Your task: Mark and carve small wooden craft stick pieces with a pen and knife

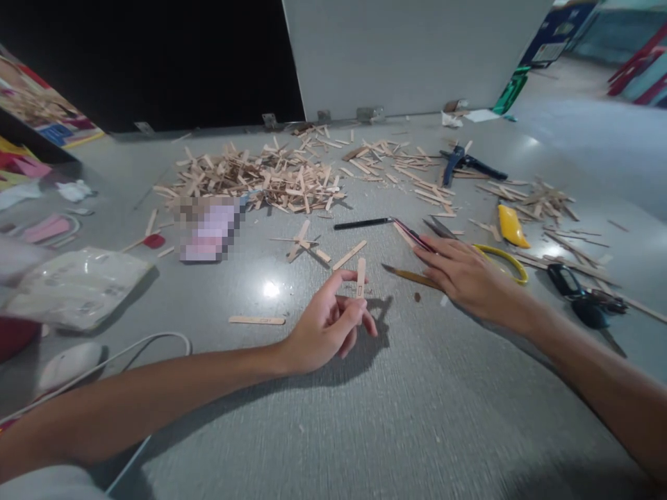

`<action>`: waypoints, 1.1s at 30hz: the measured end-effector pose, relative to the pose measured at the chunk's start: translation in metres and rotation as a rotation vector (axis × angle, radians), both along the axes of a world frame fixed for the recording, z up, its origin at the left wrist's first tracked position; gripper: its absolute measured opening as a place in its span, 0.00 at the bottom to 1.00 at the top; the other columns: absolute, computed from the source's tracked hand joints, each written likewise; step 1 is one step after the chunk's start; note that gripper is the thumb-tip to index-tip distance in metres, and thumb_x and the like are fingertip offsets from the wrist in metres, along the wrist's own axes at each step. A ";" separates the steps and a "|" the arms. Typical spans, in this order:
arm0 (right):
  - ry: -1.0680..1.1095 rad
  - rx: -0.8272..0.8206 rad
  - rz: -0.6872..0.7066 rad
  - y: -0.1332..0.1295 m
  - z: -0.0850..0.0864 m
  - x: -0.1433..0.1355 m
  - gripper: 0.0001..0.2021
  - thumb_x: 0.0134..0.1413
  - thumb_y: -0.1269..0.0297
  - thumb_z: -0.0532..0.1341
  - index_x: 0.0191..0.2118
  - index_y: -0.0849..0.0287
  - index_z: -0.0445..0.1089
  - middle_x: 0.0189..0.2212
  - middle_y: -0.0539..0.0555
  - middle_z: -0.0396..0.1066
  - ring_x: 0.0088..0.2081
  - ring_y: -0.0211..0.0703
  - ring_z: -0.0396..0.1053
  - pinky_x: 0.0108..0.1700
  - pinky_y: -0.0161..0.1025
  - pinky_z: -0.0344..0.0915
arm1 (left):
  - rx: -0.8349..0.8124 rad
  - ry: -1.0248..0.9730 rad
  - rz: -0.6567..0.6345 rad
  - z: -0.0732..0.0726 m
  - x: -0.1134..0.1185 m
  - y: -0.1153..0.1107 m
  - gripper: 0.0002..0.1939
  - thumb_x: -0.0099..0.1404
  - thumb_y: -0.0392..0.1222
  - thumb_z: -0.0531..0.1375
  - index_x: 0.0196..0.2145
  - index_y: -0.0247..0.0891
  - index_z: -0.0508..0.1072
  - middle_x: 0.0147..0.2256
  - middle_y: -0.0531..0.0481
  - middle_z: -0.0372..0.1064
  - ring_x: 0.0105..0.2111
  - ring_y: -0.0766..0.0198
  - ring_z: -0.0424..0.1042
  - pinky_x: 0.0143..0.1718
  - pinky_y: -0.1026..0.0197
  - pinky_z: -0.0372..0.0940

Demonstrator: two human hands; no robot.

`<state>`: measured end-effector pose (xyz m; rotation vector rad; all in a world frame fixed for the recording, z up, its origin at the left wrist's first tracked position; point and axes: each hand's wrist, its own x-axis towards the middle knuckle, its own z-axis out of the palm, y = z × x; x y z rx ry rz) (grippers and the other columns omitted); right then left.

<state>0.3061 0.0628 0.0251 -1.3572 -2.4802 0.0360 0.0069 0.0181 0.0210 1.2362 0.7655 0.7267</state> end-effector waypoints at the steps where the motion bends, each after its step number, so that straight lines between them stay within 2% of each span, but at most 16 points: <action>1: 0.002 -0.001 -0.020 0.002 0.000 0.002 0.18 0.77 0.60 0.53 0.52 0.59 0.80 0.57 0.67 0.79 0.60 0.63 0.75 0.62 0.61 0.71 | -0.002 0.004 0.004 0.001 0.000 0.000 0.21 0.76 0.58 0.61 0.52 0.41 0.60 0.29 0.54 0.76 0.13 0.73 0.63 0.15 0.69 0.57; 3: 0.027 0.001 -0.103 0.001 0.000 0.003 0.18 0.76 0.57 0.56 0.40 0.59 0.79 0.42 0.66 0.81 0.46 0.59 0.79 0.51 0.55 0.75 | -0.005 0.009 0.003 0.002 0.000 0.000 0.21 0.76 0.58 0.61 0.52 0.41 0.60 0.29 0.54 0.76 0.14 0.73 0.63 0.16 0.69 0.58; 4: 0.044 -0.002 -0.148 -0.001 0.001 0.003 0.17 0.75 0.56 0.57 0.38 0.58 0.78 0.37 0.64 0.80 0.40 0.56 0.79 0.45 0.52 0.75 | -0.005 0.011 0.000 0.003 0.000 0.000 0.21 0.76 0.58 0.61 0.53 0.41 0.61 0.30 0.54 0.77 0.14 0.72 0.64 0.16 0.68 0.59; 6: 0.074 -0.022 -0.208 -0.004 0.002 0.004 0.14 0.74 0.57 0.57 0.41 0.58 0.78 0.36 0.62 0.79 0.36 0.54 0.77 0.39 0.48 0.73 | -0.006 0.014 -0.005 0.003 0.000 -0.001 0.20 0.77 0.57 0.61 0.53 0.41 0.61 0.30 0.54 0.77 0.15 0.71 0.65 0.17 0.68 0.61; 8: 0.082 -0.046 -0.200 -0.006 0.003 0.003 0.14 0.74 0.58 0.56 0.44 0.57 0.78 0.38 0.62 0.80 0.38 0.56 0.78 0.40 0.49 0.73 | -0.003 0.006 -0.003 0.002 0.000 0.000 0.20 0.77 0.57 0.61 0.53 0.42 0.60 0.30 0.55 0.77 0.15 0.72 0.65 0.17 0.68 0.61; 11: 0.069 -0.064 -0.158 -0.008 0.003 0.003 0.14 0.72 0.58 0.57 0.41 0.56 0.79 0.39 0.63 0.80 0.42 0.58 0.78 0.45 0.51 0.73 | 0.012 -0.046 0.011 -0.001 0.000 -0.001 0.20 0.78 0.56 0.60 0.54 0.44 0.55 0.30 0.56 0.77 0.15 0.71 0.67 0.17 0.69 0.60; 16: 0.112 -0.087 -0.200 -0.015 -0.001 0.000 0.10 0.67 0.63 0.58 0.38 0.55 0.77 0.34 0.59 0.79 0.38 0.54 0.77 0.41 0.48 0.72 | 0.015 -0.082 0.043 -0.003 0.000 -0.002 0.20 0.78 0.54 0.62 0.51 0.46 0.53 0.36 0.52 0.81 0.17 0.69 0.71 0.19 0.67 0.64; 19: 0.146 -0.058 -0.252 -0.020 -0.003 0.001 0.10 0.67 0.63 0.56 0.37 0.54 0.74 0.33 0.58 0.77 0.36 0.53 0.76 0.38 0.46 0.72 | 0.081 -0.053 0.097 -0.002 0.002 -0.002 0.21 0.77 0.54 0.63 0.54 0.43 0.57 0.36 0.49 0.81 0.21 0.69 0.71 0.24 0.66 0.68; 22: 0.142 -0.026 -0.259 -0.023 -0.002 0.004 0.10 0.68 0.60 0.57 0.38 0.54 0.75 0.33 0.59 0.76 0.35 0.53 0.75 0.37 0.47 0.72 | 0.149 0.010 0.175 -0.002 0.002 -0.001 0.21 0.76 0.54 0.64 0.55 0.40 0.63 0.33 0.48 0.81 0.25 0.68 0.71 0.26 0.67 0.67; 24: 0.114 -0.022 -0.225 -0.025 0.000 0.006 0.11 0.68 0.58 0.58 0.37 0.53 0.76 0.33 0.59 0.75 0.35 0.54 0.74 0.36 0.48 0.72 | 0.139 0.012 0.187 -0.003 0.003 0.000 0.19 0.74 0.55 0.66 0.50 0.40 0.66 0.34 0.48 0.80 0.25 0.67 0.72 0.24 0.68 0.66; 28: 0.113 -0.019 -0.220 -0.030 -0.001 0.003 0.12 0.67 0.60 0.57 0.32 0.52 0.73 0.36 0.61 0.74 0.37 0.55 0.74 0.40 0.51 0.72 | 0.084 -0.021 0.148 -0.006 0.003 0.001 0.19 0.68 0.56 0.71 0.39 0.39 0.71 0.41 0.44 0.80 0.31 0.63 0.80 0.25 0.67 0.73; 30: 0.161 -0.032 -0.254 -0.031 -0.002 -0.002 0.11 0.67 0.59 0.56 0.32 0.52 0.70 0.36 0.61 0.74 0.38 0.55 0.74 0.40 0.51 0.72 | 0.103 -0.016 0.144 -0.006 0.003 0.001 0.19 0.66 0.54 0.73 0.34 0.37 0.75 0.40 0.45 0.79 0.32 0.63 0.80 0.27 0.66 0.75; 33: 0.314 -0.090 -0.337 -0.031 0.001 -0.008 0.08 0.69 0.57 0.56 0.38 0.52 0.64 0.31 0.56 0.75 0.32 0.50 0.75 0.34 0.45 0.69 | 0.162 0.015 0.173 -0.004 0.003 0.002 0.16 0.66 0.52 0.73 0.33 0.36 0.78 0.32 0.49 0.75 0.27 0.67 0.75 0.26 0.67 0.74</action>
